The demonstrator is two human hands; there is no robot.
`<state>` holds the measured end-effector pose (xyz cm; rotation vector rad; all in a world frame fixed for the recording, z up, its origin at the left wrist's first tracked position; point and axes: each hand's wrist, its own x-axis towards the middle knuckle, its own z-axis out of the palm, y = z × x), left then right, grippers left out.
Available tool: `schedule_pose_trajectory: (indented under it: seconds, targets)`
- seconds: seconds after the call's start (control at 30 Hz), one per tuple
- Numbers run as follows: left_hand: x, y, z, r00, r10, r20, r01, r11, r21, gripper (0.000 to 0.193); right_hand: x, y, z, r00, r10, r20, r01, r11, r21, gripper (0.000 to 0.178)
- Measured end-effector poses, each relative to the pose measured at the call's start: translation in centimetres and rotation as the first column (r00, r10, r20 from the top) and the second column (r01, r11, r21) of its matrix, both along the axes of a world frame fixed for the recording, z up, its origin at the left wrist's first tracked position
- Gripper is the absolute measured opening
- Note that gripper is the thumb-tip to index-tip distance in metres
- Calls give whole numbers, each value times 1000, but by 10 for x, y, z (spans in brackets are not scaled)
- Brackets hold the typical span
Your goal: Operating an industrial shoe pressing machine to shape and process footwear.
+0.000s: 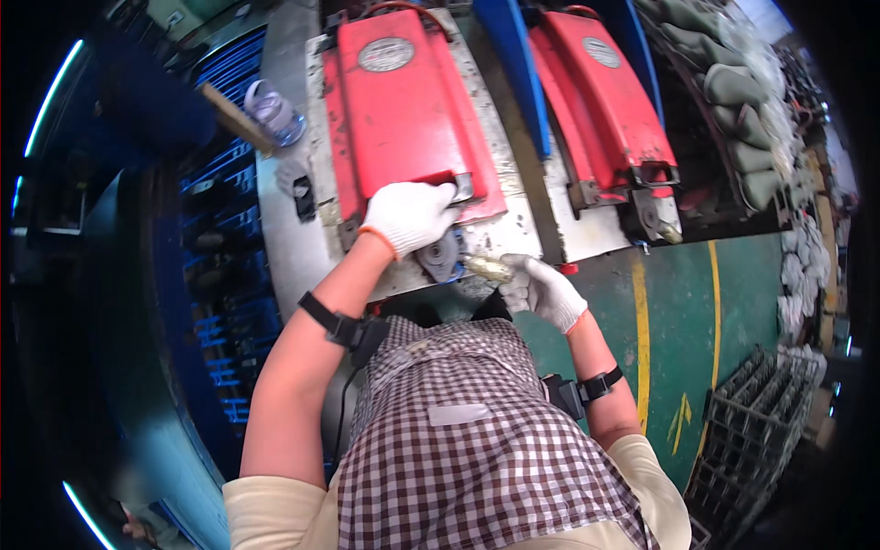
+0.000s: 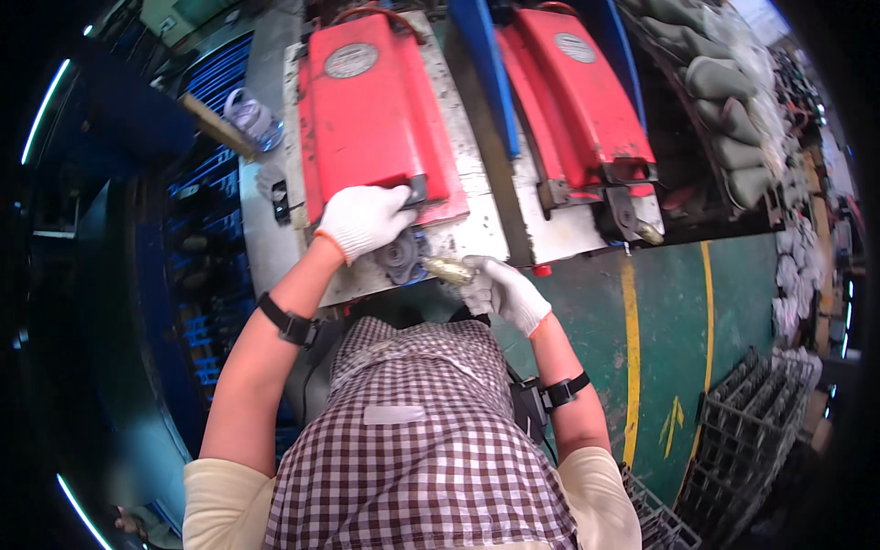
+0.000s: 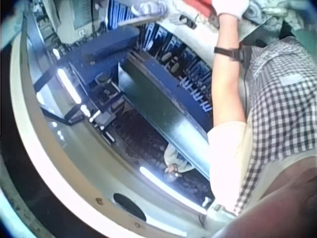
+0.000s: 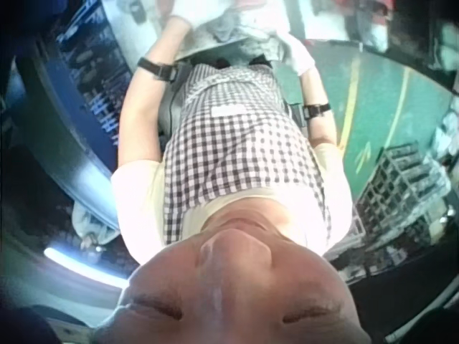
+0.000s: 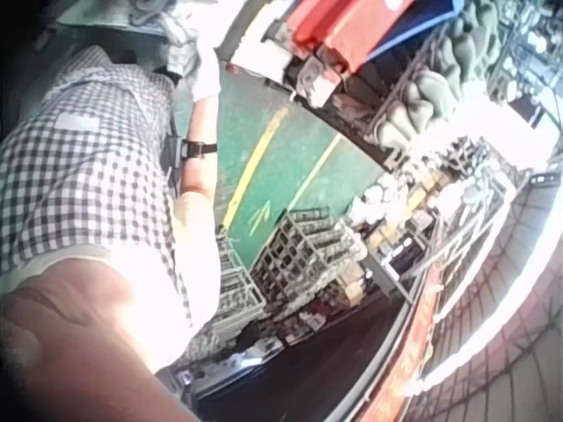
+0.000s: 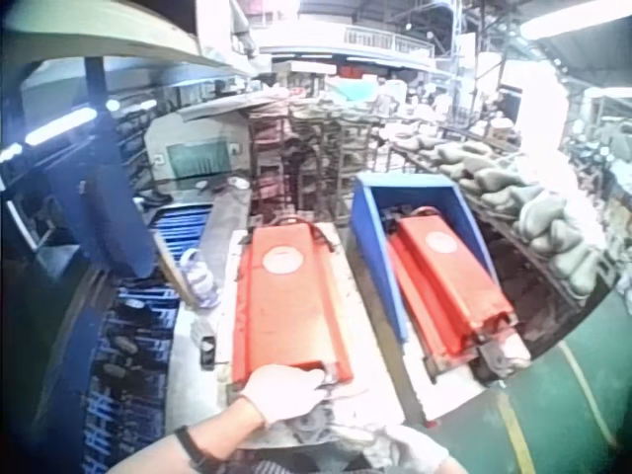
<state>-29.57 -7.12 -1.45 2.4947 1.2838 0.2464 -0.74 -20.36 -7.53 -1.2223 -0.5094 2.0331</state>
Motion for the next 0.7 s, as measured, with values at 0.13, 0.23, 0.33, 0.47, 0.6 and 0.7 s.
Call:
schedule_pose_trajectory:
  seconds: [0.13,0.23,0.33,0.47,0.6,0.7]
  targets:
    - [0,2,8,999,33,-14,-33,999,7,34,30,18,13,818,-78,569,-61,973,222,43]
    - [-4,-1,19,998,57,-12,-57,998,14,37,63,33,30,590,-451,669,-24,819,573,30]
    - [-6,-6,22,993,97,68,-100,994,41,35,112,49,49,433,-704,563,-10,620,784,24]
    - [-8,-14,21,955,149,256,-166,985,47,30,201,56,56,22,-773,634,-44,633,773,26]
    - [-9,-24,17,869,290,402,-268,957,-110,23,234,61,77,-312,-557,770,-85,824,561,37]
    - [11,-24,8,453,447,771,-407,873,-267,24,288,46,25,-417,-505,755,-250,863,439,42]
